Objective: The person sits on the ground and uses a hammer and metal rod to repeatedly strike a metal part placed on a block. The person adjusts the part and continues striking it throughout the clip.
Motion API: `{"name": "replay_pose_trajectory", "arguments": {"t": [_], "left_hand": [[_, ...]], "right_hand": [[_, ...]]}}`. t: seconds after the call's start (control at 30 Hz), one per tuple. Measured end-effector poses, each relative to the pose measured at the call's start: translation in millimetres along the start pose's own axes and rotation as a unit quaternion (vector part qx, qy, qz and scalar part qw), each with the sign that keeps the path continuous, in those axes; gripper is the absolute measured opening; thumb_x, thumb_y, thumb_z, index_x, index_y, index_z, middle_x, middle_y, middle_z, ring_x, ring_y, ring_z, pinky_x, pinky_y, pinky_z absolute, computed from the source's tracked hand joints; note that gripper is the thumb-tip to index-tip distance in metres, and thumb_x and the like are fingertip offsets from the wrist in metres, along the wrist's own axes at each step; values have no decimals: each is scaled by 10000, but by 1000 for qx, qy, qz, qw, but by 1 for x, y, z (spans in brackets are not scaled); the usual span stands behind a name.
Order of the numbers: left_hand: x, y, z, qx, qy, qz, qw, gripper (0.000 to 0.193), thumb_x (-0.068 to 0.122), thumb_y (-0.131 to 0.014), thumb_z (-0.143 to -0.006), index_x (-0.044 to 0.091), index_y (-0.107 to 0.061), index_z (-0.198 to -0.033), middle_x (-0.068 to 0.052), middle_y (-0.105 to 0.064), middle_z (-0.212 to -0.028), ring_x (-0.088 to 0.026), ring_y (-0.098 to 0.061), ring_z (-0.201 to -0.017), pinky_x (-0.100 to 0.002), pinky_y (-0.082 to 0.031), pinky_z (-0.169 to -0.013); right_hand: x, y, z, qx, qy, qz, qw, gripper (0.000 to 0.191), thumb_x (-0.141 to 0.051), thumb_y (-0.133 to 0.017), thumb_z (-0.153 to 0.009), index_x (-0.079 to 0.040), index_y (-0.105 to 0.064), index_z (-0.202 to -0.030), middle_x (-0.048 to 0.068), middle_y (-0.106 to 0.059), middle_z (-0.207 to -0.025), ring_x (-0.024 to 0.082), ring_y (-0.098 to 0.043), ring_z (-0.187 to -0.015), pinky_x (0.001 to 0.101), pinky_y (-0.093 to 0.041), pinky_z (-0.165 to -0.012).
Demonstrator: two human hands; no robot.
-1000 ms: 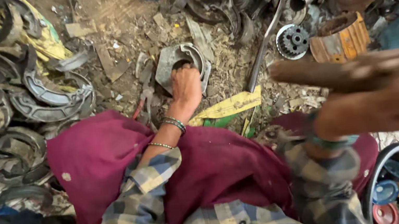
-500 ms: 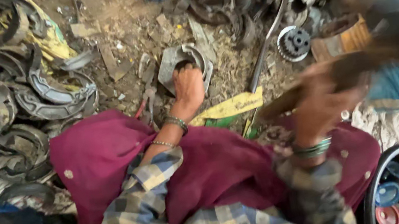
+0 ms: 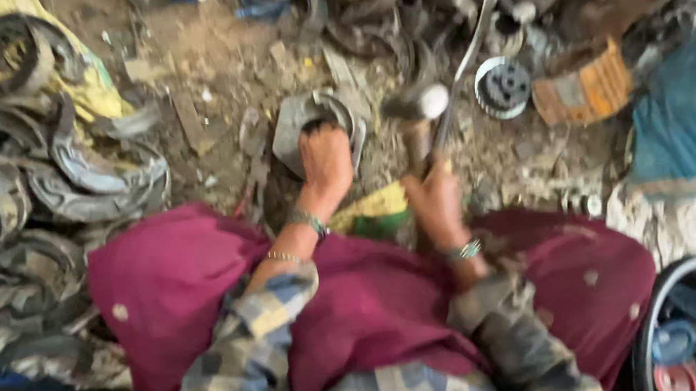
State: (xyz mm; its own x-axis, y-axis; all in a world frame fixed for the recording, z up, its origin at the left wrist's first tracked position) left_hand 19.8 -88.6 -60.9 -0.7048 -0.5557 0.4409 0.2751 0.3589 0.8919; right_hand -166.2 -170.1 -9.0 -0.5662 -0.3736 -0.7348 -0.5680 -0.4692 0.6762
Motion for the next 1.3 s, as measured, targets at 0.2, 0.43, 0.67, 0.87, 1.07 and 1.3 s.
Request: {"name": "replay_pose_trajectory", "arguments": {"t": [0.2,0.43,0.67,0.87,1.07,1.3], "left_hand": [[2,8,8,55,-9,8,998,131,78,-641,-810,75,-763,-858,-153,-713,-931,-317,-702,-898,-505,-465,-854],[2,-2,3,24,11,13,1000,152,51,-618,-828,51,-758,-888,-174,-714,-926,-323,-704,-887,-502,-471,-863],[-8,8,-1,63,3,18,998,120,67,-646,-770,54,-750,-828,-184,-717,-906,-353,-702,-891,-507,-486,-818],[-8,12,0,57,-31,18,998,135,32,-637,-770,31,-731,-868,-188,-710,-894,-349,-707,-888,-481,-513,-850],[-4,6,-3,54,-9,31,998,136,19,-624,-795,8,-733,-876,-218,-711,-877,-357,-716,-839,-470,-522,-798],[-9,12,-12,58,6,36,998,133,10,-619,-776,32,-747,-749,-239,-714,-868,-380,-725,-806,-484,-557,-729]], "right_hand": [[-120,171,22,425,368,228,795,590,-89,-587,-1109,129,-165,-1459,319,-281,-1492,363,-459,-1389,479,-514,-1211],[-100,145,4,320,245,-29,915,608,-138,-677,-951,84,-322,-1391,260,-511,-1050,381,-581,-929,479,-520,-801],[-8,-6,-4,16,51,121,991,574,-191,-774,-856,1,-488,-1315,216,-708,-738,351,-695,-610,460,-545,-546],[-129,162,18,409,356,195,817,519,-98,-822,-993,92,-476,-1328,264,-587,-1186,360,-613,-1073,507,-549,-953],[-106,199,15,426,325,-152,830,382,-235,-680,-963,61,-593,-1189,230,-702,-849,332,-678,-671,442,-577,-621],[-15,-25,0,-11,153,162,975,490,-166,-702,-818,76,-532,-1208,272,-683,-797,455,-662,-691,515,-512,-539]]}}
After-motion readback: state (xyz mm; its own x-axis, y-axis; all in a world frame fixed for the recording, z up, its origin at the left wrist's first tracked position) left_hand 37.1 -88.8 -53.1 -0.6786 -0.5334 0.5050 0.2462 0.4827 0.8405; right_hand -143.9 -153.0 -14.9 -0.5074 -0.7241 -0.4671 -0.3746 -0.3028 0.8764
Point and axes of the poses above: each hand's wrist, its own z-axis away from the middle knuckle, its own y-axis out of the back of the hand, x = y × z, the point moved 7 cm from there along -z, towards the middle knuckle
